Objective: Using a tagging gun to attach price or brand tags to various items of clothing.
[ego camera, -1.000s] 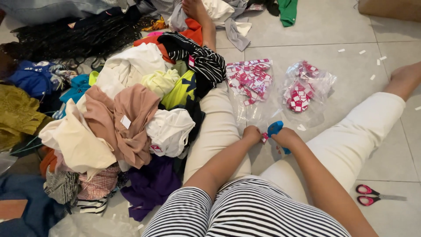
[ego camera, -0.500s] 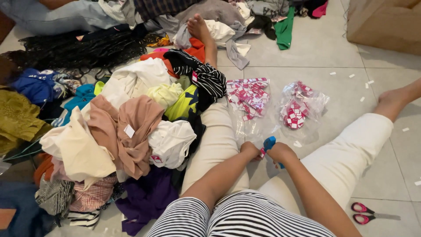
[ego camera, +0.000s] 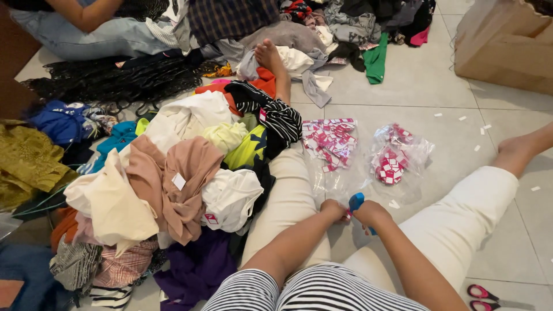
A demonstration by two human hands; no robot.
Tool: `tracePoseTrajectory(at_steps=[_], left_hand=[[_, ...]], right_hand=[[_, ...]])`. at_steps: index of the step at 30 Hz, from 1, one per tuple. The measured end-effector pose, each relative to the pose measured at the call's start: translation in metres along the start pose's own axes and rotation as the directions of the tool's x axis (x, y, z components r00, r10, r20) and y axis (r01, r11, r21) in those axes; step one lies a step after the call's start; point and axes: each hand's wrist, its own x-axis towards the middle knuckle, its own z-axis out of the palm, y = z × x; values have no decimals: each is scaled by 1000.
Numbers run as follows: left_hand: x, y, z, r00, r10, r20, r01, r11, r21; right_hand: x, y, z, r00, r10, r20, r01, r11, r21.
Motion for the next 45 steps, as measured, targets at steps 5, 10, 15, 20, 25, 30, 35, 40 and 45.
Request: tracePoseTrajectory(at_steps=[5, 10, 15, 20, 25, 30, 35, 40, 45], left_hand=[[35, -12, 15, 999, -47, 4, 46, 958, -284], [39, -13, 17, 999, -43, -27, 23, 862, -506], [27, -15, 14, 999, -39, 3, 34, 823, -567], [11, -12, 2, 991, 89, -95, -109, 967, -231], [15, -14, 10, 983, 125, -131, -146, 975, -169], [-7, -3, -10, 996, 92, -18, -87, 831, -550], [-10, -3, -8, 925, 287, -248, -371, 823, -430], [-22, 5, -14, 843, 389, -372, -511, 796, -325], [13, -9, -7, 897, 124, -425, -273, 911, -309]], right_hand=[[0, -1, -5, 1000, 2, 29, -2, 1000, 6], [2, 1, -4, 1000, -14, 13, 13, 999, 29], [-4, 3, -5, 999, -29, -15, 30, 997, 72], [41, 37, 20, 999, -31, -27, 33, 994, 99], [51, 61, 40, 999, 6, -37, 1, 982, 186], [49, 71, 56, 973, 137, -187, -93, 969, 228], [0, 61, 43, 963, 122, -240, -17, 917, 399], [-14, 58, 37, 953, 156, -261, -9, 872, 489], [-14, 56, 36, 936, 169, -308, 53, 799, 599]])
